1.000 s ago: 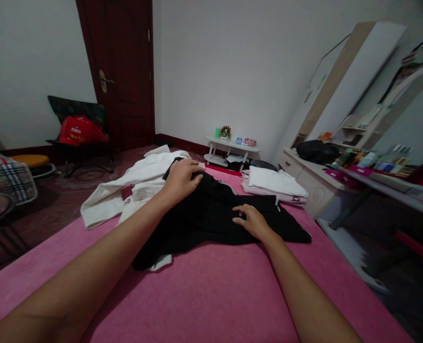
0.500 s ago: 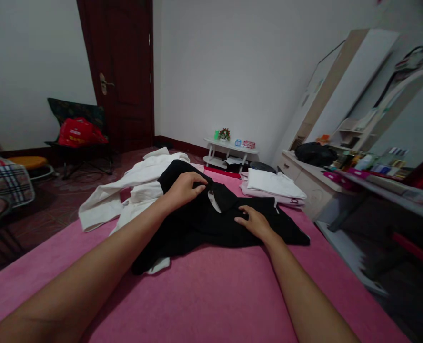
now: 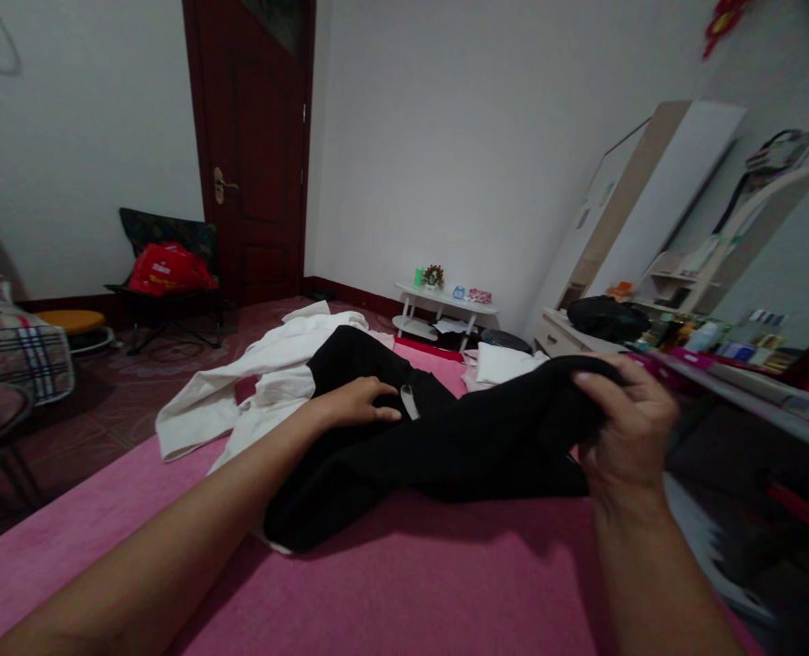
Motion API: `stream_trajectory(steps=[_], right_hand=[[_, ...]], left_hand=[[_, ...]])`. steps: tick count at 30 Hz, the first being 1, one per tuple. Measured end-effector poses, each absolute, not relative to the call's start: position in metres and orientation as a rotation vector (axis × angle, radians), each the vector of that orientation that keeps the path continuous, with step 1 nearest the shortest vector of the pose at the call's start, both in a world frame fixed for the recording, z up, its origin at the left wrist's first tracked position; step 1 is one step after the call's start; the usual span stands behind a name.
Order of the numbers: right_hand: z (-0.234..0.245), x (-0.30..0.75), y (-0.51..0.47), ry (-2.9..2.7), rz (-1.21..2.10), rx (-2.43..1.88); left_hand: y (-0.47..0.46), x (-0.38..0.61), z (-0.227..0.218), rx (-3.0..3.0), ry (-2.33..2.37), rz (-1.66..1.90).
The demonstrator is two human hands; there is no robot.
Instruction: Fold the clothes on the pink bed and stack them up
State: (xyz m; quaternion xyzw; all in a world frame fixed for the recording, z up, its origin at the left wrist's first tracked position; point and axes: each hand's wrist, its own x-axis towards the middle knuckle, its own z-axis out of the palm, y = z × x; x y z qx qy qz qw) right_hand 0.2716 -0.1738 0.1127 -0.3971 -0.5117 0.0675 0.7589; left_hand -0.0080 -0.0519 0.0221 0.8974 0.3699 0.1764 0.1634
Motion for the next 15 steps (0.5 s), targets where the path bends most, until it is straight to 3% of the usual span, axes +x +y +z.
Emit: stream_trajectory(steps=[3, 7, 11, 15], right_hand=[[0.123, 0.286, -0.178, -0.779, -0.056, -0.687], [0.115, 0.311, -0.16, -0.619, -0.053, -0.689], [0.112, 0.318, -0.152, -0.553, 0.004, -0.677], [0.118, 0.312, -0.16, -0.653, -0.203, -0.623]], left_hand=[[-0.062, 0.0, 0.018, 2.609, 1.055, 0.379], [-0.083, 0.019, 0.016, 2.686, 1.034, 0.282], [-0.098, 0.035, 0.01, 2.76, 1.007, 0.136], [-0.104, 0.04, 0.009, 2.803, 0.92, -0.031]])
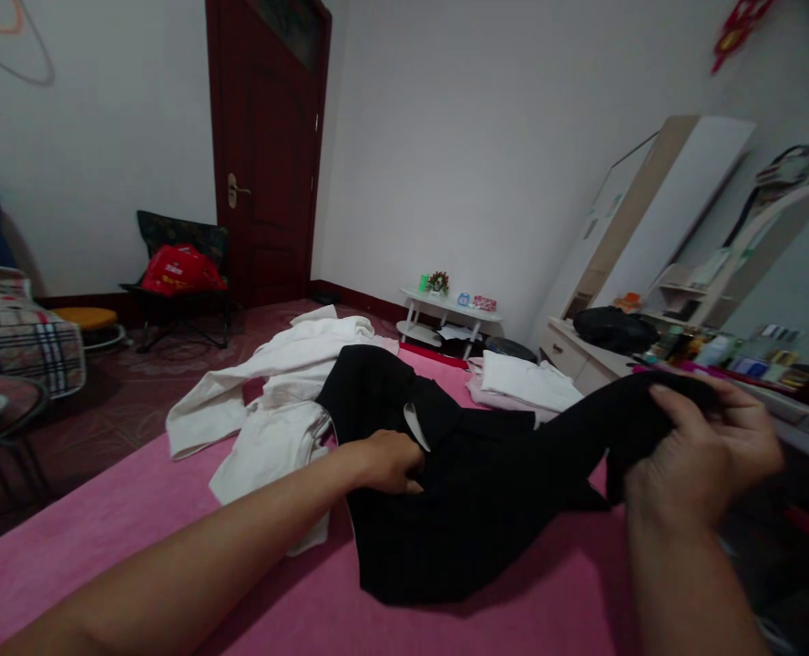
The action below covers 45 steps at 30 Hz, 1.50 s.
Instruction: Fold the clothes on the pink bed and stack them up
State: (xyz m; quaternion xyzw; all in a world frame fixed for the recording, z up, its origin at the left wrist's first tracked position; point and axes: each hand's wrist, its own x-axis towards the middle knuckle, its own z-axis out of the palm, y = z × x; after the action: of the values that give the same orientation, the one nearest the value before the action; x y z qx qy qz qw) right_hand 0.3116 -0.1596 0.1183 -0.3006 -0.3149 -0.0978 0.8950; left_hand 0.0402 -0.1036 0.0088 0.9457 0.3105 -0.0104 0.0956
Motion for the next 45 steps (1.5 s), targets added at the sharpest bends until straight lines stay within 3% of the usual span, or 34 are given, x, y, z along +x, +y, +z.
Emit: stream_trajectory(steps=[4, 7, 11, 15, 19, 22, 24, 30, 34, 39, 45], right_hand=[[0.114, 0.315, -0.16, -0.802, -0.314, -0.741], [0.096, 0.335, -0.149, -1.051, -0.387, -1.229], [0.068, 0.359, -0.129, -1.547, -0.33, -1.803], [0.062, 0.334, -0.127, -1.631, -0.198, -1.679], [0.06, 0.273, -0.139, -1.979, 0.474, -1.416], [0.047, 0.241, -0.142, -2.204, 0.578, -1.278], [0.037, 0.237, -0.137, -2.24, 0.48, -1.34], [0.015, 0.274, -0.119, -2.25, 0.249, -2.005], [0.008, 0.283, -0.121, -2.318, 0.463, -1.814], [0.003, 0.266, -0.127, -2.297, 0.868, -1.412], [0.007, 0.282, -0.119, -2.164, 0.581, -1.396]], left_hand=[[-0.104, 0.032, 0.027, 2.663, 0.679, -0.044], [-0.102, 0.021, 0.047, 2.485, 0.591, 0.088], [-0.1, 0.009, 0.069, 2.398, 0.599, 0.533], [-0.106, 0.005, 0.083, 2.198, 0.537, 0.796], [-0.117, 0.01, 0.093, 2.013, 0.41, 0.898], [-0.119, 0.011, 0.095, 1.995, 0.43, 1.014], [-0.116, 0.01, 0.092, 2.064, 0.485, 0.932], [-0.108, 0.017, 0.056, 2.594, 0.793, 0.231], [-0.116, 0.04, 0.029, 2.824, 0.949, 0.025], [-0.127, 0.053, 0.025, 2.957, 0.976, 0.04], [-0.14, 0.026, 0.079, 2.713, 0.616, 0.326]])
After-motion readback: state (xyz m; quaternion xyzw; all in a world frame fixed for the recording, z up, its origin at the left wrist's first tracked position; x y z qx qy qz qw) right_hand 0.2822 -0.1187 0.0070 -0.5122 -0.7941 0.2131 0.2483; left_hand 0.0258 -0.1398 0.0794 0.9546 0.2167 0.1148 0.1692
